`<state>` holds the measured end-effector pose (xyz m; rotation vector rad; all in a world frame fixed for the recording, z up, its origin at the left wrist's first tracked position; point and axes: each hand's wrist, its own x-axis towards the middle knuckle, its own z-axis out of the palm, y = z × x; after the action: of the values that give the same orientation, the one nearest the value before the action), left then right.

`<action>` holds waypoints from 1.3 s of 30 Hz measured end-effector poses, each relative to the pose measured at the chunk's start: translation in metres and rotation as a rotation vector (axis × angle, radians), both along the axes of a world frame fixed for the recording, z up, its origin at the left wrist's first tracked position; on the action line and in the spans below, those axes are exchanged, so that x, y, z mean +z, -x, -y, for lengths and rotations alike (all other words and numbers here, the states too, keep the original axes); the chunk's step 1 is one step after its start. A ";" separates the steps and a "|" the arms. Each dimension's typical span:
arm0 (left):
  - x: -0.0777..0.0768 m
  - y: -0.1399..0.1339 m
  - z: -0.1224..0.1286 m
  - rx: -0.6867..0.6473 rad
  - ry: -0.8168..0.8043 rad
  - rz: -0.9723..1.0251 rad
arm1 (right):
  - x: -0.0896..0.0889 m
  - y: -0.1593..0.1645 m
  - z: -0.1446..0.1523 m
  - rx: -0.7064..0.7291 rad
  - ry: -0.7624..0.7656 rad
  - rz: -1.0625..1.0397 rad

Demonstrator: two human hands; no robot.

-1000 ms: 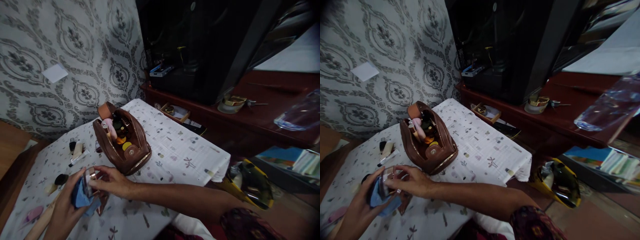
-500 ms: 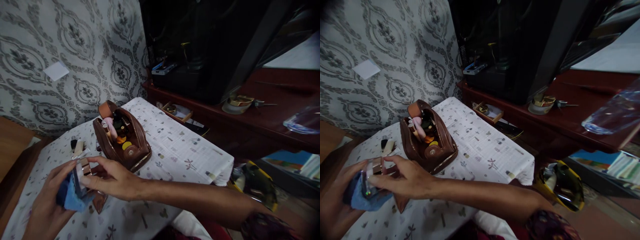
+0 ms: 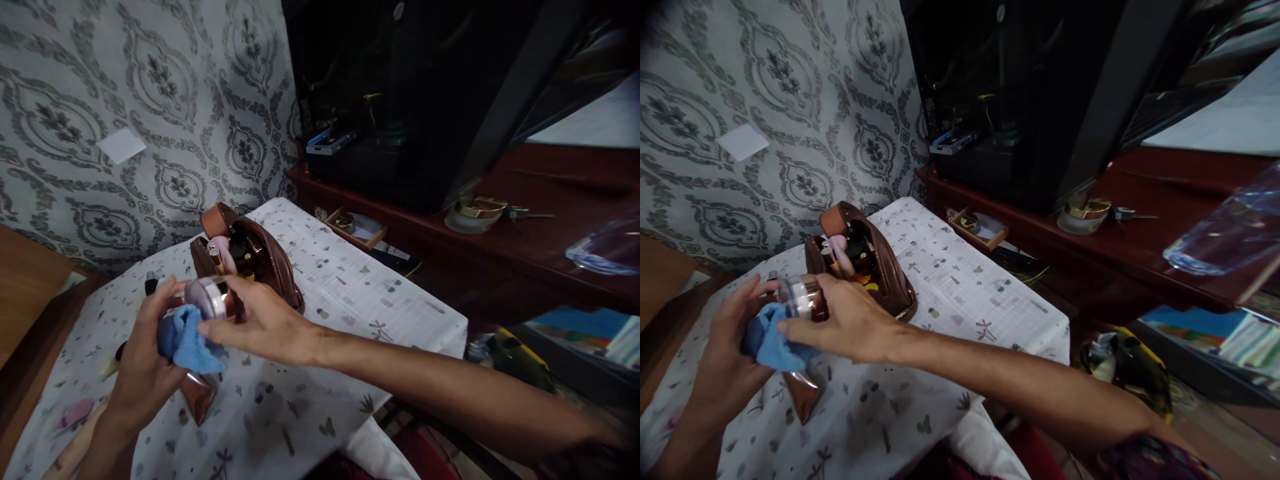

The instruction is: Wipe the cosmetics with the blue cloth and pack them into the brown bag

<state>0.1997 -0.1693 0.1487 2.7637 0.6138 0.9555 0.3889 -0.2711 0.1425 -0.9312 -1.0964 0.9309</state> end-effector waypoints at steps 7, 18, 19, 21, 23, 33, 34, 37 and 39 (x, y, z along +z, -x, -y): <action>-0.003 -0.009 -0.015 -0.114 -0.235 -0.282 | -0.006 -0.034 -0.023 -0.138 0.087 0.030; -0.028 0.000 -0.013 -0.106 -0.238 -0.194 | 0.011 -0.054 -0.048 -0.176 0.228 0.817; -0.030 0.001 -0.013 -0.101 -0.228 -0.180 | 0.012 -0.052 -0.052 -0.153 0.257 0.884; -0.033 0.001 -0.013 -0.098 -0.213 -0.156 | 0.013 -0.048 -0.059 -0.100 0.316 1.010; -0.035 0.001 -0.013 -0.097 -0.201 -0.145 | 0.013 -0.045 -0.063 -0.055 0.348 1.113; -0.010 -0.010 -0.018 -0.121 -0.257 -0.248 | 0.016 -0.050 -0.063 -0.227 0.201 1.152; -0.002 -0.015 -0.020 -0.122 -0.282 -0.276 | 0.016 -0.050 -0.062 -0.238 0.183 1.153; 0.024 -0.042 -0.024 -0.128 -0.333 -0.434 | 0.018 -0.051 -0.055 -0.253 0.140 1.136; 0.041 -0.065 -0.026 -0.158 -0.313 -0.660 | 0.020 -0.053 -0.050 -0.265 0.123 1.116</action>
<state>0.2647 -0.1438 0.1902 3.3477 0.3239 0.0839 0.4416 -0.2209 0.1622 -1.7328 -1.7741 0.1933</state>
